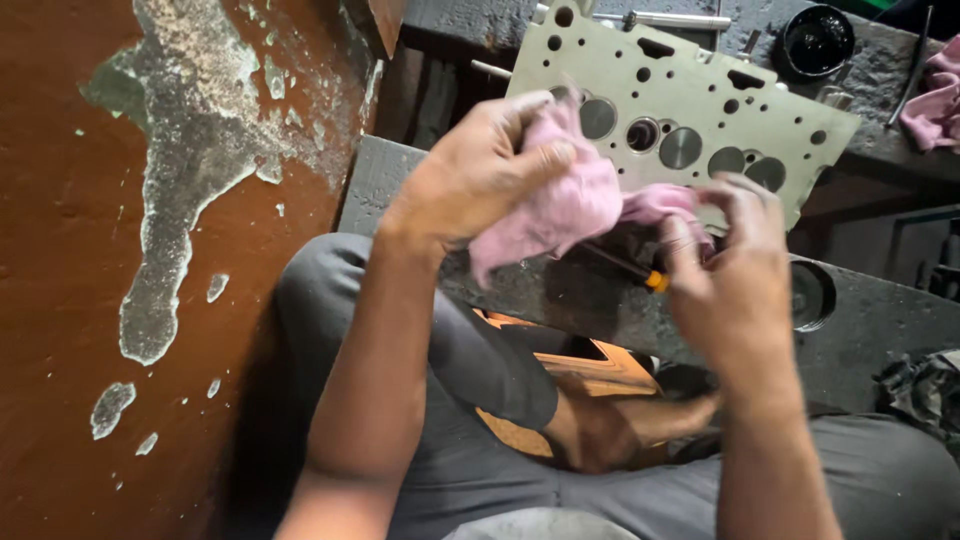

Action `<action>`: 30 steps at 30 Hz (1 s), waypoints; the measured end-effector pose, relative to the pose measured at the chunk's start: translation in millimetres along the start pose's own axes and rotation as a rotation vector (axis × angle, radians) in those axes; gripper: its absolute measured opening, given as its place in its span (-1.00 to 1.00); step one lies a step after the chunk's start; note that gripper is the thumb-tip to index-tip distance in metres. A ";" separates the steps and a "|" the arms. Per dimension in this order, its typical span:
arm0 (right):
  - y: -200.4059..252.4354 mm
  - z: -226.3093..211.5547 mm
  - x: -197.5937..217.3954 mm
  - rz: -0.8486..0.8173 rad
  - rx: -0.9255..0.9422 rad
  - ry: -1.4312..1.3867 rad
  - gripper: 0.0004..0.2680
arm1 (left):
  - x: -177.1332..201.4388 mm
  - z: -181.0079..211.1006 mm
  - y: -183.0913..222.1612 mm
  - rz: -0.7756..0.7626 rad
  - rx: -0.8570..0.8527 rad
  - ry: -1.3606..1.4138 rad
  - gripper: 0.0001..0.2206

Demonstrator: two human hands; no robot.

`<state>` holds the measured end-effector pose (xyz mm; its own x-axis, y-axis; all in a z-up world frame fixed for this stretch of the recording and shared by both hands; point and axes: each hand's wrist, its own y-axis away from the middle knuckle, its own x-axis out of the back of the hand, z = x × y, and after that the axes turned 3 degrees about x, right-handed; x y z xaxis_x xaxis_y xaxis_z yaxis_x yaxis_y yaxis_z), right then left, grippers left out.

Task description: The person applies grinding paste to a valve, inserts it into the cylinder head, and spins the valve stem by hand and with a tool to lap the valve seat. They wipe the valves and the cylinder head with a cloth, and use a screwdriver to adjust components.

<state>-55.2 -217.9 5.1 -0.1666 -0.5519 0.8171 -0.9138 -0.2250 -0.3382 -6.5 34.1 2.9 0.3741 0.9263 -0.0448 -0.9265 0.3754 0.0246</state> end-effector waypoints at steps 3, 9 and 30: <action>6.3 -26.2 -11.7 0.012 0.214 -0.205 -0.66 | -11.6 -8.5 -2.6 -0.049 -0.159 -0.063 -0.86; 11.7 -34.7 -28.3 -0.440 -0.482 -1.095 -0.75 | -29.0 3.4 -5.0 0.513 -0.187 -0.395 -0.80; -33.8 6.3 8.8 0.273 -0.141 -1.353 -0.65 | -102.2 -36.3 -17.0 -0.148 -0.032 0.315 -0.77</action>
<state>-23.5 -220.2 20.7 0.0662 -0.9238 -0.3771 -0.9535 0.0528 -0.2966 -30.4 -68.1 -29.1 0.4790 0.8043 -0.3516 -0.8656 0.4994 -0.0368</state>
